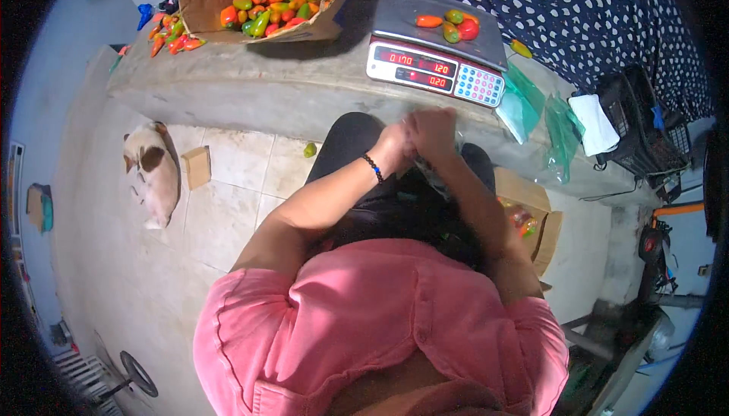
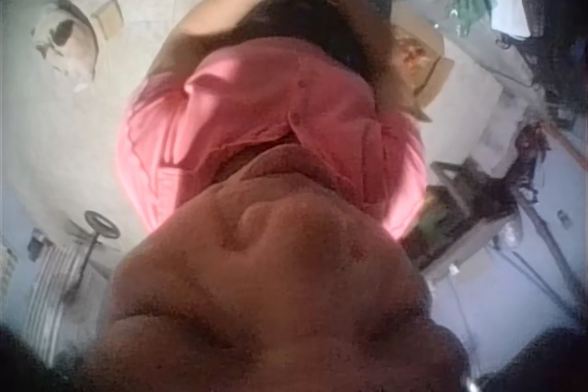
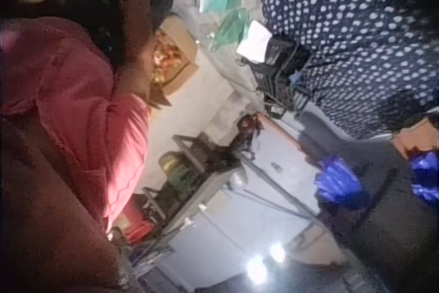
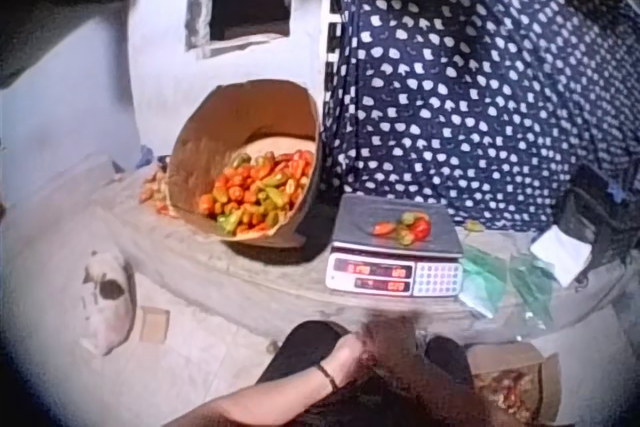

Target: The person picks peppers from a cardboard box by hand, places them on a digital scale, and transfers them into a plastic bag which they then tie closed.

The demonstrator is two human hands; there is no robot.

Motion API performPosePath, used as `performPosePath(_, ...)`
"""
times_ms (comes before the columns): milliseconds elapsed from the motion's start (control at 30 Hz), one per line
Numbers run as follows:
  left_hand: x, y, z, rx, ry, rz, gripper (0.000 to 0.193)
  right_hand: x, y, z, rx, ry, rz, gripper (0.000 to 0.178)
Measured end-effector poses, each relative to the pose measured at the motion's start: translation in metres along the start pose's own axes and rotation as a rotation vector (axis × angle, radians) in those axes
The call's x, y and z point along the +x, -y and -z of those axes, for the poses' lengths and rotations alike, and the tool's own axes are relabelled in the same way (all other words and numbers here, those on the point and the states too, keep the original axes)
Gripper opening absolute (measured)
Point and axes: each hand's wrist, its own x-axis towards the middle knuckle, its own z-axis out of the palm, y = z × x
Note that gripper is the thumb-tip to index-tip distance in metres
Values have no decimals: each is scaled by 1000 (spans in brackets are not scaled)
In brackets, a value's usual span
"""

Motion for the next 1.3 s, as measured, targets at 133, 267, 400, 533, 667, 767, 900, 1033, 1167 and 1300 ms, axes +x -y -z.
performPosePath(133, 30, 1, 29, 37, 68, 11, 31, 7, -17, -35, -192, -26, 125, 28)
performPosePath(267, 36, -3, 41, -50, 152, 75, 42, 12, 6, -10, -241, 75, 172, 28)
performPosePath(400, 23, -10, 16, -20, 108, 121, 42, 14, 0, -6, -123, 241, 31, 26)
performPosePath(533, 9, -16, -3, 12, 57, 135, 43, 9, -16, -31, -94, 308, -69, 24)
performPosePath(667, 3, -20, 3, 132, -35, 147, 42, -4, -6, -48, -156, 290, 178, 22)
performPosePath(767, 0, -23, 0, 249, -103, 148, 45, 12, -27, -20, -58, 364, -13, 21)
performPosePath(900, -5, -28, -14, 191, -17, 197, 44, -2, -75, -36, 859, 235, -301, 26)
performPosePath(1033, -9, -38, -24, 82, -84, 87, 41, -2, -59, 5, 1051, 502, -298, 22)
performPosePath(1167, -15, -40, -28, 75, 39, 78, 40, -9, -52, 8, 1161, 355, -466, 20)
performPosePath(1300, -1, -42, 7, 174, 398, 138, 27, -4, -46, 8, 727, 374, -450, 24)
